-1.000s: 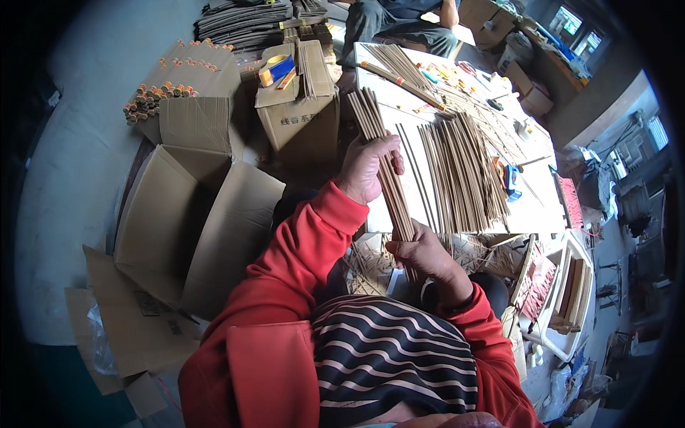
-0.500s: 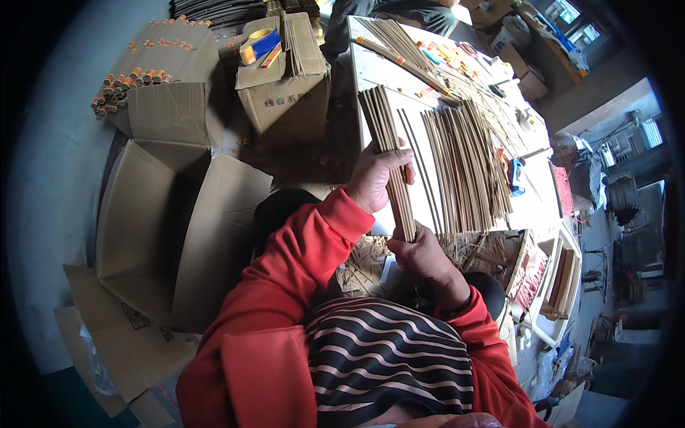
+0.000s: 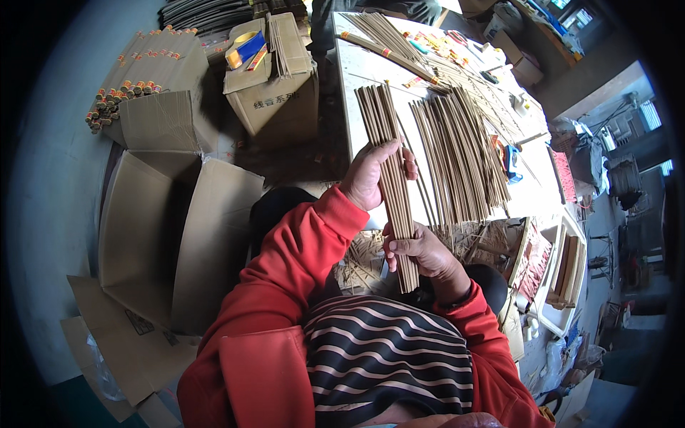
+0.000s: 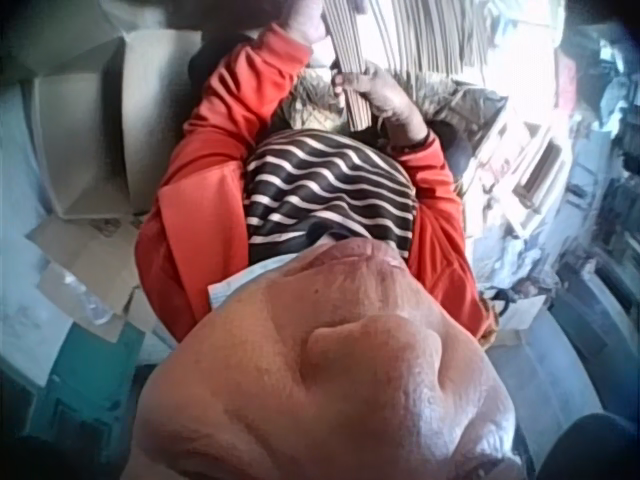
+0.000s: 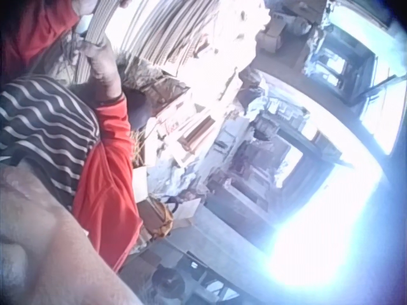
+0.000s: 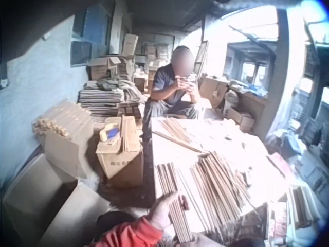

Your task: The person gathers thin wooden sticks from a table and a nearby bin, aligns them into a bundle, and repeatedly adjusts the bundle by hand to straighten the ends. The person continues to add sticks and refine the alignment throughout the clip.

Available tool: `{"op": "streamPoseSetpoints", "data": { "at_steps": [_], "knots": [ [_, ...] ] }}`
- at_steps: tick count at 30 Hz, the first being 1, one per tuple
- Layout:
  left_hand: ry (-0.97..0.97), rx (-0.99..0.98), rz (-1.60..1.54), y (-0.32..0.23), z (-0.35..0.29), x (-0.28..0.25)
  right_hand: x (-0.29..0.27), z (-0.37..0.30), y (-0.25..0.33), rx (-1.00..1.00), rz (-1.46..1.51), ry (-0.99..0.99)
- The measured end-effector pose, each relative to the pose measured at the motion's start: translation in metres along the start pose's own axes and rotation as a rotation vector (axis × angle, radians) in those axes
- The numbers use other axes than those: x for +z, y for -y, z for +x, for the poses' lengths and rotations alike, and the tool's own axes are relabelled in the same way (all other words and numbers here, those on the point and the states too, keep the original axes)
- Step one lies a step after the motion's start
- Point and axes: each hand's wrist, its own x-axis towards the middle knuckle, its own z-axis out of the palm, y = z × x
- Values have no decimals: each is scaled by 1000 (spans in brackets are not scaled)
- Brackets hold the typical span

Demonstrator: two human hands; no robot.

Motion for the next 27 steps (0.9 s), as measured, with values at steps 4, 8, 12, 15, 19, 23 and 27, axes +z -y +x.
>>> {"op": "streamPoseSetpoints", "data": {
  "at_steps": [4,8,12,15,19,23,27],
  "knots": [
    [-44,13,67,4,2,-3,-1,1,1,-8,-58,-42],
    [-219,129,199,14,9,-4,-2,4,2,-88,-403,-199],
    [-353,135,263,11,14,-8,-8,17,-6,-154,-1026,-501],
    [-283,-24,22,-2,27,-20,0,4,4,-4,-499,-304],
    [-13,33,-91,-35,35,-31,-14,-3,2,113,21,130],
    [-214,26,82,-41,37,-38,-6,-6,2,-2,-337,-77],
    [-487,28,259,-34,39,-35,-21,9,-23,-294,-1040,-359]
  ]
}}
